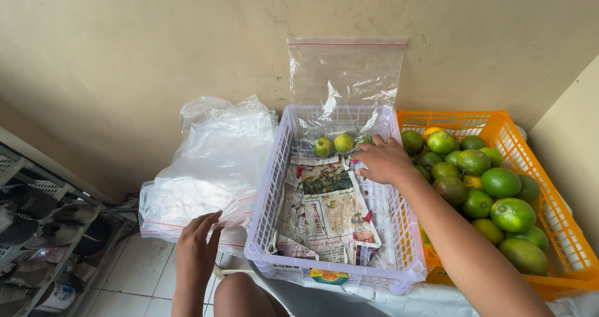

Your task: The person places limes from an orange basket into a clear plastic bag inside a white basket. They repeatedly open and close the bag while adding more limes.

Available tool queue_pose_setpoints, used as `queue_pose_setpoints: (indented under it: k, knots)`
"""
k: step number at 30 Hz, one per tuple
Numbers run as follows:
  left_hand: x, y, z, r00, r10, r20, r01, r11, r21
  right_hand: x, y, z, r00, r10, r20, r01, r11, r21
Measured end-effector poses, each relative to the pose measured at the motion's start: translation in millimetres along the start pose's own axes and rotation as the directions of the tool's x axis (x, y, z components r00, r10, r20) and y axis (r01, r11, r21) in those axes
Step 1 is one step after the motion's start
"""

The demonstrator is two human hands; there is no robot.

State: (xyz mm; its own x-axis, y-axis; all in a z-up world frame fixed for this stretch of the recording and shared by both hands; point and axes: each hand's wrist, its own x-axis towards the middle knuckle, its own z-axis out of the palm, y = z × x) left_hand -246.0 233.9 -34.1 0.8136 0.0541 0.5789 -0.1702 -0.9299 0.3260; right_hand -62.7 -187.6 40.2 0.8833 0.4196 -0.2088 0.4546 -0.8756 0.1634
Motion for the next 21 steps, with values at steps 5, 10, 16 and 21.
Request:
queue_pose_setpoints:
  k: [5,10,16,21]
  knots:
    - [2.1,10.5,-10.1,0.971,-0.205,0.125,0.194,0.976,0.099,2.0,3.3,6.1,0.999,-0.014,-0.041,0.015,0.999,0.036]
    - [3.6,20.1,-12.1,0.926,-0.328,0.184,0.295,0.937,0.187,-2.1,0.4,-1.4,1.0,-0.002,-0.012,0.003,0.997,0.077]
    - [-2.8,26.9,-15.2,0.947,-0.26,0.188,0.27,0.962,-0.031,1.6,3.6,4.2,1.0,-0.009,-0.029,0.012,0.996,0.09]
    - [-12.1,37.4,-18.1,0.969,-0.235,0.071,0.245,0.942,-0.229,1.5,4.7,6.2,0.999,-0.006,-0.041,0.01,0.994,0.111]
